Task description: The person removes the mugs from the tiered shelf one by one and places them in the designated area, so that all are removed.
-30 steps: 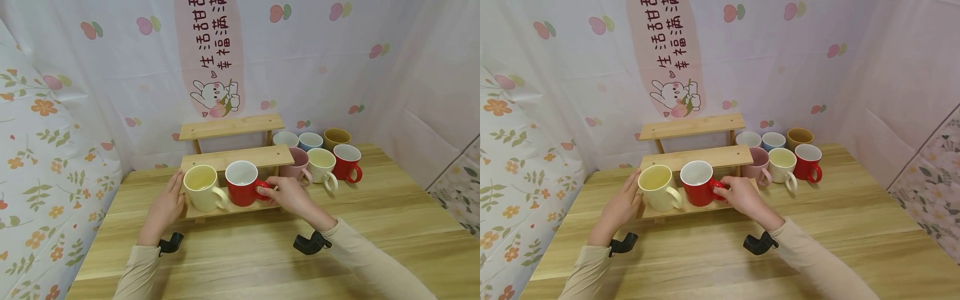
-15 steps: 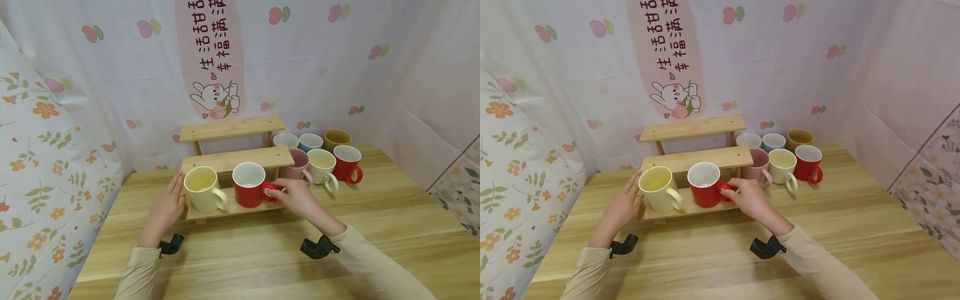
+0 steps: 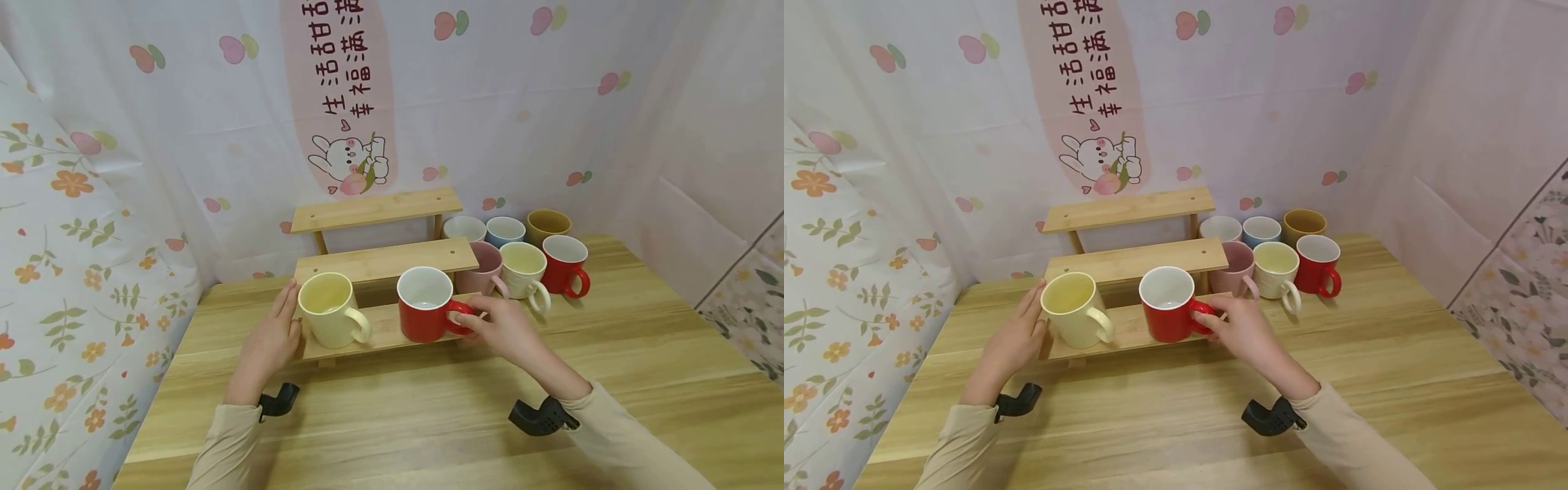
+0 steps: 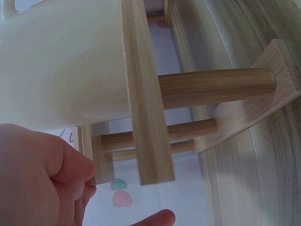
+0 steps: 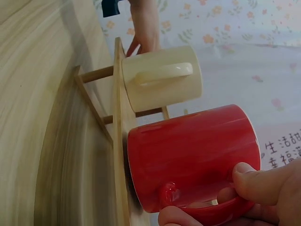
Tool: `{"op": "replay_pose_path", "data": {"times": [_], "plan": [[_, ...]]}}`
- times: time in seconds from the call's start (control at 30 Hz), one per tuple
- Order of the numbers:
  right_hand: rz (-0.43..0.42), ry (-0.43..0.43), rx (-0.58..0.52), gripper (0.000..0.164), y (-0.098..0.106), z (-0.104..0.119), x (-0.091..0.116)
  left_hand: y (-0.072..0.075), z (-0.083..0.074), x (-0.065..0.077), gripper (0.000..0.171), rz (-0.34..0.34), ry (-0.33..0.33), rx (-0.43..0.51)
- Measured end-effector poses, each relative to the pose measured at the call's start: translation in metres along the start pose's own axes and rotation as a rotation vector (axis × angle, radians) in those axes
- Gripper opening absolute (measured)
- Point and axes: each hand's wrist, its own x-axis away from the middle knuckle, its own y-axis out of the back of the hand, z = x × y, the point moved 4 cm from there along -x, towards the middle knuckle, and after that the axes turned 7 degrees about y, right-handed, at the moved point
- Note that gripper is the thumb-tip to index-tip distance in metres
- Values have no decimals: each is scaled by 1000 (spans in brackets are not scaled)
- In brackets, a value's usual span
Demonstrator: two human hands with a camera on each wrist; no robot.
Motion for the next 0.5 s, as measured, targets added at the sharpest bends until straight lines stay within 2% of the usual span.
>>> {"op": "replay_pose_path", "data": {"times": [0.13, 0.33, 0.5], "plan": [[-13, -36, -15, 17, 7, -2, 8, 1, -1, 0, 58, 1, -4, 3], [15, -104, -98, 27, 17, -9, 21, 0, -1, 0, 59, 11, -6, 11], [9, -144, -126, 33, 29, -13, 31, 1, -1, 1, 59, 11, -11, 13]]}}
